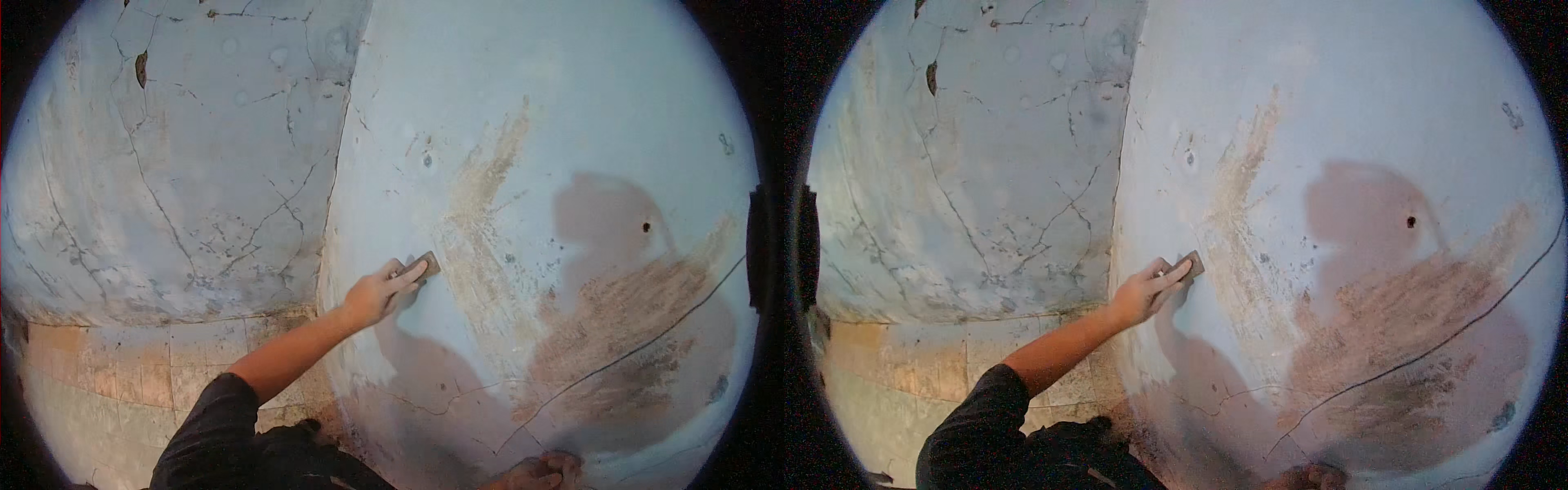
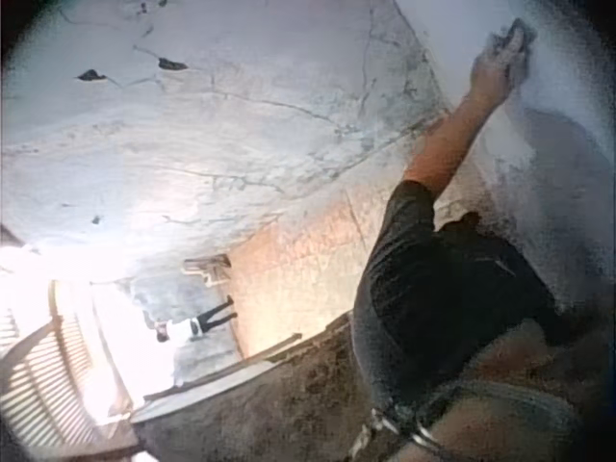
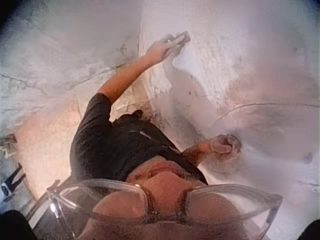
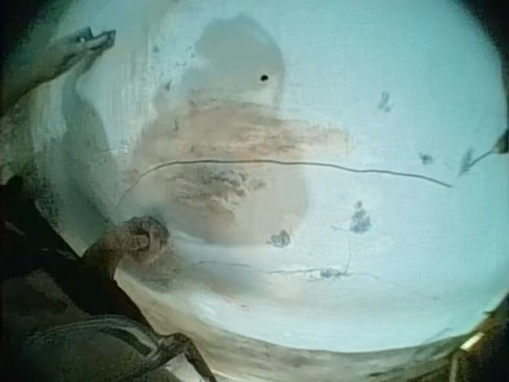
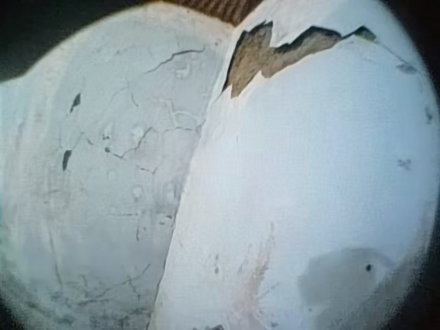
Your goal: The person scrapes old paint and plaster from a wall using a metal scraper.
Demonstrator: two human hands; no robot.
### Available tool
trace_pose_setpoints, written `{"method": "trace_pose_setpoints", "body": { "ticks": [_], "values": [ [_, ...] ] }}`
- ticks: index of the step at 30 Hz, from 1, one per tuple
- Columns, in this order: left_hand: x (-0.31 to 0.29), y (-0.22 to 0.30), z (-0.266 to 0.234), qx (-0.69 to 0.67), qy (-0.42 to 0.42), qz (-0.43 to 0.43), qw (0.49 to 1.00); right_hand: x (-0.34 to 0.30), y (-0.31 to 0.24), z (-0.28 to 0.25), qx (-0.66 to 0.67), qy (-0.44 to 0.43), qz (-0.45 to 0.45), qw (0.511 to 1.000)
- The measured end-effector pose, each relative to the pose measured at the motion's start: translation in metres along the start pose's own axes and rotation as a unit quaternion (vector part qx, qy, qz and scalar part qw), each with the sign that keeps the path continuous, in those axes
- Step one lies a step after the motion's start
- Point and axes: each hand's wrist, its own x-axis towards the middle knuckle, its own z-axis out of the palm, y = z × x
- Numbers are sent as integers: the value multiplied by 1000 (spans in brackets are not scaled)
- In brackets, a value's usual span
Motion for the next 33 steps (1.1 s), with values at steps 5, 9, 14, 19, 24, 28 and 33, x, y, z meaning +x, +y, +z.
{"method": "trace_pose_setpoints", "body": {
  "ticks": [5,9,14,19,24,28,33],
  "values": [
    [49,1,-3,-56,97,8,994,-8,20,-10,-77,18,-63,995],
    [47,5,-1,-78,111,3,991,-5,12,0,-59,67,-24,996],
    [27,5,7,-91,115,-12,989,-14,23,-1,-20,104,-41,994],
    [53,8,-7,-79,134,5,988,-1,9,8,-73,94,-30,992],
    [20,8,16,-97,111,-2,989,-10,2,-1,-86,61,21,994],
    [64,11,4,-81,164,2,983,-3,-1,15,-76,110,19,991],
    [24,17,22,-97,118,-6,988,-7,0,18,-43,142,46,988]
  ]
}}
